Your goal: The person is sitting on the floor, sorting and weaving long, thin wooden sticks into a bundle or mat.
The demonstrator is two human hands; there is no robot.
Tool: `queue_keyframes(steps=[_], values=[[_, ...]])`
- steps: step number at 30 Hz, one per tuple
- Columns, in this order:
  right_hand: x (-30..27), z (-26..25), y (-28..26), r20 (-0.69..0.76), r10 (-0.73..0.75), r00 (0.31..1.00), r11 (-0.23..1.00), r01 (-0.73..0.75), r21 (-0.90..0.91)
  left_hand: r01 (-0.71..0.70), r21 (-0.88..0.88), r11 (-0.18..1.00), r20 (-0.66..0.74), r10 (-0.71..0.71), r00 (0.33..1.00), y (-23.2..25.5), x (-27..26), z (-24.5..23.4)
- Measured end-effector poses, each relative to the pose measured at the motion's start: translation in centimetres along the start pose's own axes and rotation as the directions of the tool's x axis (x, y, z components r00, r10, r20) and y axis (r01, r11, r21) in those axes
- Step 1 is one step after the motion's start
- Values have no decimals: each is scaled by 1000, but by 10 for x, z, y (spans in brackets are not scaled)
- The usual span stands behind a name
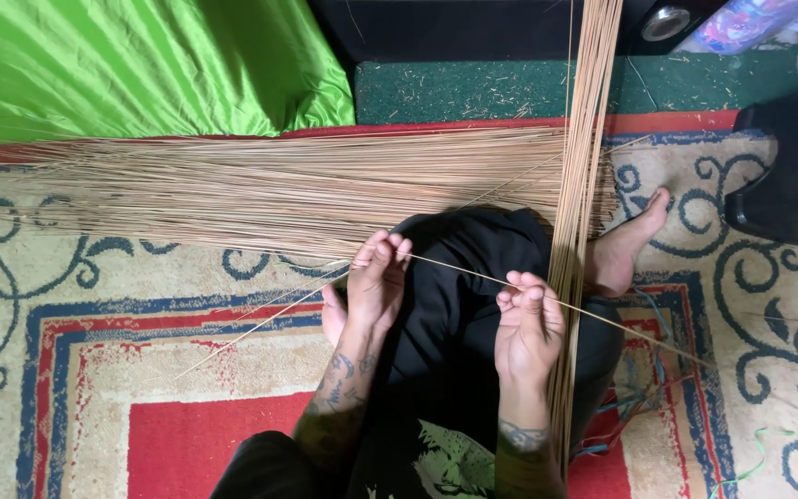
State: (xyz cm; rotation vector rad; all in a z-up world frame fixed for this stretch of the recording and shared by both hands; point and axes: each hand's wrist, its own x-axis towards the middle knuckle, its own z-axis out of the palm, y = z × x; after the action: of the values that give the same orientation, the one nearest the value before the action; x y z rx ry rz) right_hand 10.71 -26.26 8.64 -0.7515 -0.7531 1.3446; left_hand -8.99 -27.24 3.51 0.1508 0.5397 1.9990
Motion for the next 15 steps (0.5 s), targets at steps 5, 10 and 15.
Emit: queue_keyframes(steps=[5, 10, 15], values=[[-5, 12, 12, 19, -23, 1000, 999, 23, -22, 38, 106, 994, 66, -45, 997, -9, -23, 37], [-12, 16, 19, 17, -20, 1000, 999, 21, -27, 139, 162, 977, 138, -162, 977, -14, -51, 82], [-10, 10, 7, 17, -28, 999, 999, 29, -42, 100, 211, 972, 122, -128, 984, -22, -39, 44]])
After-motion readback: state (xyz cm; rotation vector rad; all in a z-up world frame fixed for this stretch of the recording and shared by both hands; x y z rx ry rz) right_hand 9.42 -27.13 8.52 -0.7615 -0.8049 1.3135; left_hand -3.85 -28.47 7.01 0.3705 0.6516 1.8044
